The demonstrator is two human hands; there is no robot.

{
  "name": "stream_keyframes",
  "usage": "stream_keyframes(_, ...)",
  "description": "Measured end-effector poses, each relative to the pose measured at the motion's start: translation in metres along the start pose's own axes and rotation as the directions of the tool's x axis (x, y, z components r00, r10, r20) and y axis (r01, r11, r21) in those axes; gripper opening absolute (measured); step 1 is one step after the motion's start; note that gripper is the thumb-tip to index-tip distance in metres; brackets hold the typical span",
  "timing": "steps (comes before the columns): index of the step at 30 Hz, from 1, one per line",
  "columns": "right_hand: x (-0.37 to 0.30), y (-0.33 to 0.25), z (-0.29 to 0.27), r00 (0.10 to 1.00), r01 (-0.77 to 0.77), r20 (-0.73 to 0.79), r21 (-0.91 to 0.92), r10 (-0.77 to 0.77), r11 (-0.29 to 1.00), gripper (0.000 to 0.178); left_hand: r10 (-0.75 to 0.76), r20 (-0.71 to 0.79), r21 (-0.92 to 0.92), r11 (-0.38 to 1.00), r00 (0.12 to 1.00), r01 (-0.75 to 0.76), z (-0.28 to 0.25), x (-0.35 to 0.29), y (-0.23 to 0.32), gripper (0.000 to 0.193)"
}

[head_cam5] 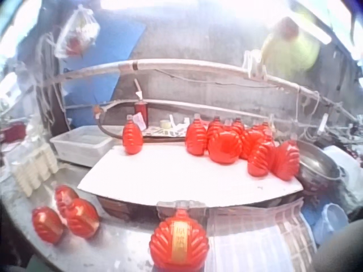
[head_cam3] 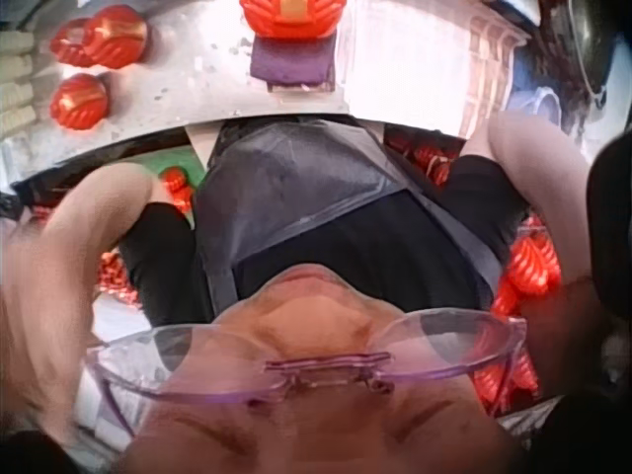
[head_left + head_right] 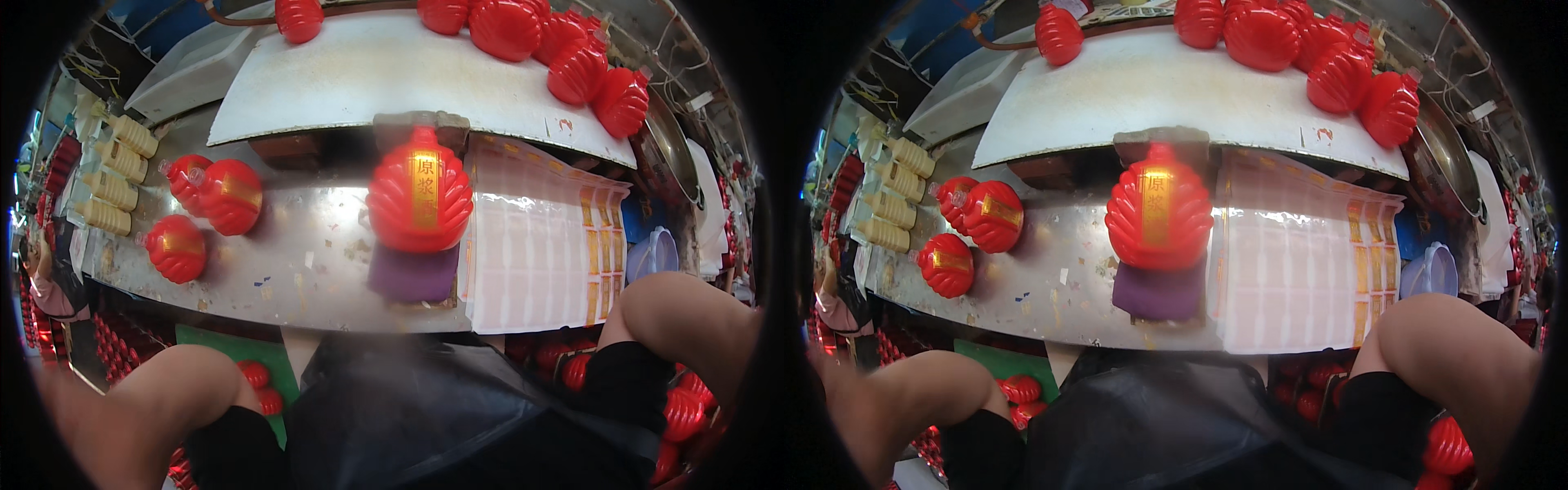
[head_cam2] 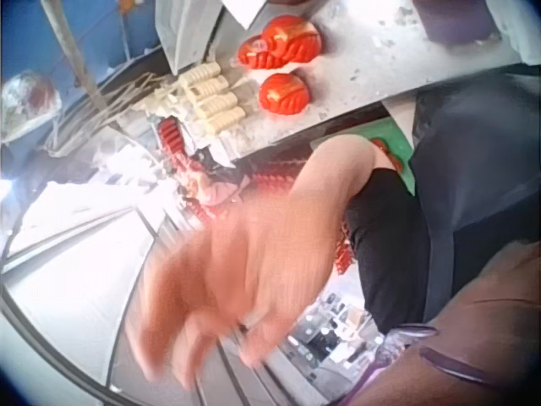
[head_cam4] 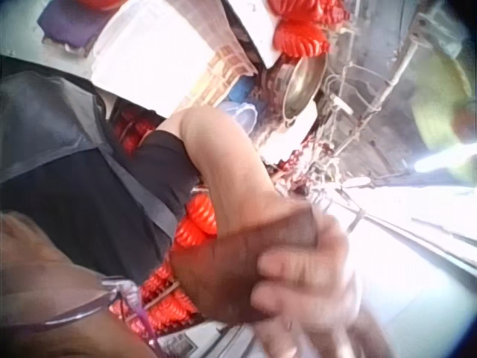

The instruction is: The person repeatedly picks up red plastic bottles, applies a gold label to each bottle, and places the labeled bottles on the work surface. The process is repeated for multiple bottles in a continuous sequence.

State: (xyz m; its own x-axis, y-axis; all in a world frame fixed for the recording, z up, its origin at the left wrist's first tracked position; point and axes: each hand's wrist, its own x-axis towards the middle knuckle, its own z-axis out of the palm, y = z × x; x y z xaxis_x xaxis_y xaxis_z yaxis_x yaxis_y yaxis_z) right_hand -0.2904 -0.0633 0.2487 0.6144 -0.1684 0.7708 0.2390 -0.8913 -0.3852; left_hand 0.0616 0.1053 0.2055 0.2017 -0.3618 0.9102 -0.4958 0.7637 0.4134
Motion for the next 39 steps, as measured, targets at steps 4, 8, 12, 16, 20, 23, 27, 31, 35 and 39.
stream_keyframes(4, -0.041, 0.048, 0.051, 0.91, -0.375, -0.247, -0.15, 0.333, 0.915, 0.049, -0.467, 0.039, -0.015, 0.884, 0.883, 0.468, 0.038, -0.081, -0.076, 0.058)
stream_keyframes(8, -0.096, 0.094, 0.132, 0.534, -0.844, -0.021, 0.05, 0.845, 0.534, 0.056, -0.777, 0.192, 0.021, 0.614, 0.6, 0.789, 0.093, -0.156, -0.124, 0.071)
stream_keyframes(12, -0.124, 0.106, 0.173, 0.461, -0.879, 0.003, 0.141, 0.887, 0.456, 0.077, -0.652, 0.207, 0.161, 0.758, 0.73, 0.632, 0.109, -0.187, -0.136, 0.075)
stream_keyframes(16, -0.123, 0.105, 0.182, 0.451, -0.884, -0.024, 0.122, 0.892, 0.451, 0.082, -0.665, 0.194, 0.097, 0.745, 0.721, 0.66, 0.111, -0.191, -0.139, 0.073)
stream_keyframes(20, -0.117, 0.105, 0.19, 0.448, -0.887, -0.062, 0.093, 0.892, 0.453, 0.083, -0.674, 0.183, 0.076, 0.735, 0.715, 0.674, 0.113, -0.192, -0.139, 0.071)
stream_keyframes(23, -0.118, 0.106, 0.195, 0.452, -0.886, -0.081, 0.081, 0.888, 0.458, 0.083, -0.677, 0.181, 0.056, 0.731, 0.713, 0.68, 0.112, -0.191, -0.138, 0.071)
stream_keyframes(27, -0.12, 0.106, 0.196, 0.454, -0.884, -0.093, 0.075, 0.886, 0.461, 0.083, -0.686, 0.191, 0.052, 0.721, 0.702, 0.691, 0.111, -0.19, -0.138, 0.071)
stream_keyframes(31, -0.122, 0.106, 0.196, 0.473, -0.878, -0.106, 0.028, 0.875, 0.478, 0.083, -0.69, 0.199, 0.048, 0.716, 0.696, 0.697, 0.11, -0.189, -0.137, 0.071)
stream_keyframes(35, -0.123, 0.106, 0.198, 0.495, -0.866, -0.124, 0.014, 0.86, 0.5, 0.084, -0.695, 0.198, 0.047, 0.711, 0.691, 0.701, 0.11, -0.189, -0.137, 0.071)
stream_keyframes(39, -0.123, 0.107, 0.197, 0.495, -0.866, -0.122, 0.018, 0.861, 0.5, 0.084, -0.7, 0.206, 0.045, 0.704, 0.683, 0.708, 0.11, -0.188, -0.137, 0.072)
